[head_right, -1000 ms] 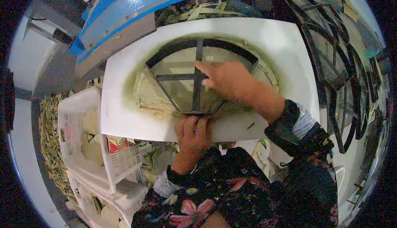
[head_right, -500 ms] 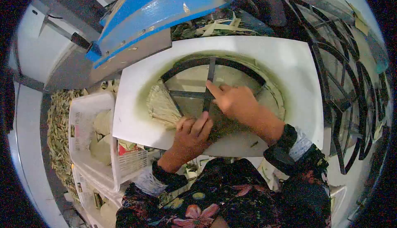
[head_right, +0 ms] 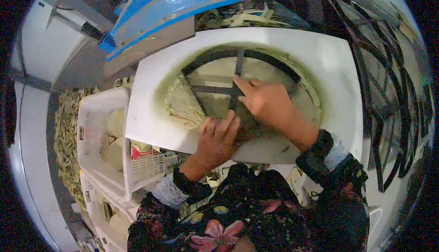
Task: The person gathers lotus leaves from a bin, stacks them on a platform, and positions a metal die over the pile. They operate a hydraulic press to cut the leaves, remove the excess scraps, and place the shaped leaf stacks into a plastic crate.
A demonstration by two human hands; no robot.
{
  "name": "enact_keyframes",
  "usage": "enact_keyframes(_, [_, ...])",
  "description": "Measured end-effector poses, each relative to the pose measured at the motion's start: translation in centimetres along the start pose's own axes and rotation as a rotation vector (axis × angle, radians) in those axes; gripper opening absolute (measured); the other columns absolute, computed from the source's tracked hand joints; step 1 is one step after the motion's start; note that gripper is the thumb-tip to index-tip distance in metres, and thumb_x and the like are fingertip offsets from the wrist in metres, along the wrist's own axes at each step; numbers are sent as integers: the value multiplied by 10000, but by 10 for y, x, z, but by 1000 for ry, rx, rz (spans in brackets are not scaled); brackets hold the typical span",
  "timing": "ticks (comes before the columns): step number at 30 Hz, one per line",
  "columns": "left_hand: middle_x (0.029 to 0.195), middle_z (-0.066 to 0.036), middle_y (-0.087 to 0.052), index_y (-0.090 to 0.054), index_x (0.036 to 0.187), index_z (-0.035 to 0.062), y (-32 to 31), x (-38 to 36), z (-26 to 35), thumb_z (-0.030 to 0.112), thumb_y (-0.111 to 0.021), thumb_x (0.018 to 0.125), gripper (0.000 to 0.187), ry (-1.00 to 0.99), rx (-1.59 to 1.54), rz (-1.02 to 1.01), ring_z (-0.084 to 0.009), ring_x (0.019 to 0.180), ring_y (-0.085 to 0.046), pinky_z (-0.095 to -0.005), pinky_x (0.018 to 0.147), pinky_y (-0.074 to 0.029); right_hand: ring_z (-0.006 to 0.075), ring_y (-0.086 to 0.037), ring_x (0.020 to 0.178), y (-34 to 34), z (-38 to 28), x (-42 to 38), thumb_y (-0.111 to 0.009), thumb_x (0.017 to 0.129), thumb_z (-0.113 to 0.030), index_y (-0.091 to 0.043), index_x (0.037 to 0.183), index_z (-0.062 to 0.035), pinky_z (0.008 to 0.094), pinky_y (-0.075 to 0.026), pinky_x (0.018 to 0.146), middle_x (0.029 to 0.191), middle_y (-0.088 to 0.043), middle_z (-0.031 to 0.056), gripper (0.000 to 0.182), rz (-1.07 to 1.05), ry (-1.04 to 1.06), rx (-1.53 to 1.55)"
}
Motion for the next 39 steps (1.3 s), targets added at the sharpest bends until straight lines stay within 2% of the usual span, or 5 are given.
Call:
enact_keyframes(6, [1330, -160, -438, -449, 1255, 0, 29, -2, -38, 235, -656, 757, 589, -1, -370, -347, -358, 1210, -398, -456, 1023, -297, 297, -541, 1002, 38, -45, -24, -707, 680, -237, -499, 1225, -66, 444, -430, 867, 1122, -541, 132, 608, 165, 21, 12])
enact_keyframes(15, [1304, -227, -401, -317, 1336, -57, 154, 30, -369, 273, -633, 842, 673, 519, -22, 681, -329, 1234, -372, -392, 1065, -234, 294, -479, 1087, -24, -95, -57, -730, 634, -262, -477, 1228, -36, 498, -297, 1034, 1241, -486, 121, 684, 128, -227, -168])
enact_keyframes(23, [812, -55, -566, -556, 886, 9, 139, 72, -555, 209, -688, 795, 257, 797, -769, 605, -150, 696, -547, -298, 627, -450, 276, -510, 1029, -20, -100, -54, -721, 640, -259, -541, 1118, -38, 489, -333, 1000, 1191, -522, 117, 556, 164, -224, -248])
enact_keyframes(32, [787, -43, -525, -517, 924, 39, 144, 62, -545, 172, -671, 778, 250, 781, -774, 635, -150, 668, -534, -301, 576, -462, 274, -504, 1037, -15, -104, -55, -764, 540, -247, -526, 1145, -29, 487, -331, 993, 1193, -511, 116, 685, 211, -189, -239])
enact_keyframes(39, [939, -62, -527, -485, 1085, 14, 175, 25, -391, 231, -583, 846, 337, 775, -831, 587, -170, 811, -534, -297, 707, -451, 266, -493, 1071, -15, -105, -60, -710, 645, -259, -508, 1174, -28, 452, -315, 1008, 1216, -503, 116, 612, 172, -175, -230])
Point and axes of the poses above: each hand's wrist, its own x-axis towards the middle knuckle, its own y-axis out of the back of the hand, z = x × y, the point moved 5 cm from there along x, towards the middle knuckle
